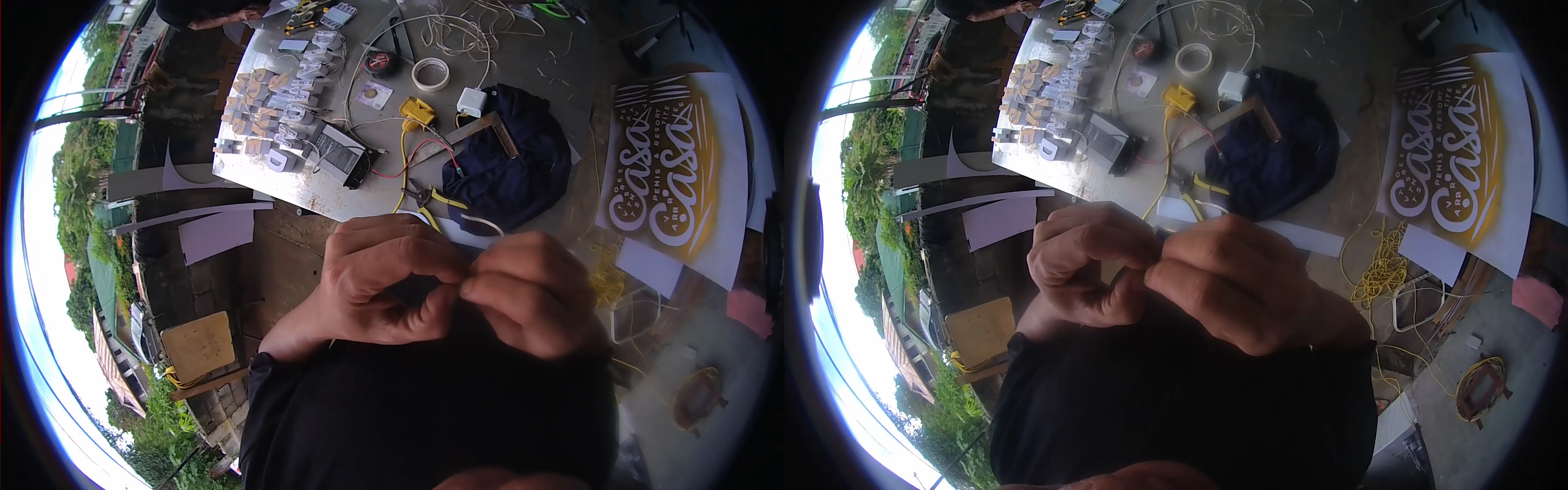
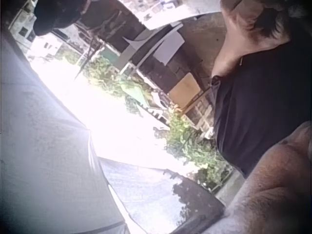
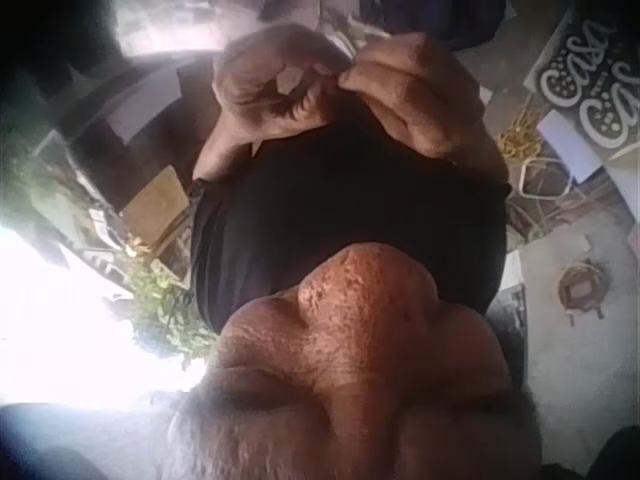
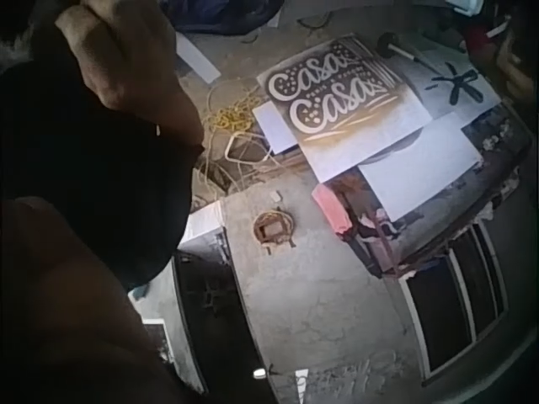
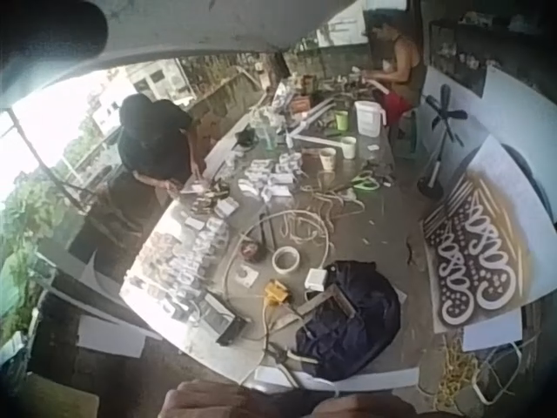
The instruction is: The recorder is wiring and stripping electrical leads for illuminated sign letters.
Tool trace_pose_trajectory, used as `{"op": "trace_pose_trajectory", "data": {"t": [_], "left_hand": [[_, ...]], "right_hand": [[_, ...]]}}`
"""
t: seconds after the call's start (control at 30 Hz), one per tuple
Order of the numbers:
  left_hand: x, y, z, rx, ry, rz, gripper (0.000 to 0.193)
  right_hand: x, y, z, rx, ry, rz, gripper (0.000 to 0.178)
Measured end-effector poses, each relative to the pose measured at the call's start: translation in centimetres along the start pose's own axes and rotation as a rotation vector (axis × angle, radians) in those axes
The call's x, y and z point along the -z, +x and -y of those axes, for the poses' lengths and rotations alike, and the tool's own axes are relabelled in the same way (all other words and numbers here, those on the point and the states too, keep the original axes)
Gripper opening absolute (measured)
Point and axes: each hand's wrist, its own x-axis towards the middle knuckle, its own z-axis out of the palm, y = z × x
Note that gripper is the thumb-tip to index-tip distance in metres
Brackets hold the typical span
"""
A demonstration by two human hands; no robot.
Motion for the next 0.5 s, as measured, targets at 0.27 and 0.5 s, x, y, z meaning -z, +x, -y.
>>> {"op": "trace_pose_trajectory", "data": {"t": [0.27, 0.5], "left_hand": [[0.5, -2.4, 0.8, 0.241, -0.049, -0.044, 0.010], [0.4, -8.1, 2.6, 0.479, -0.278, -0.072, 0.008]], "right_hand": [[-2.7, -0.7, -0.2, -0.220, 0.019, 0.039, 0.027], [-5.4, -1.8, 0.0, -0.401, 0.165, 0.187, 0.022]]}}
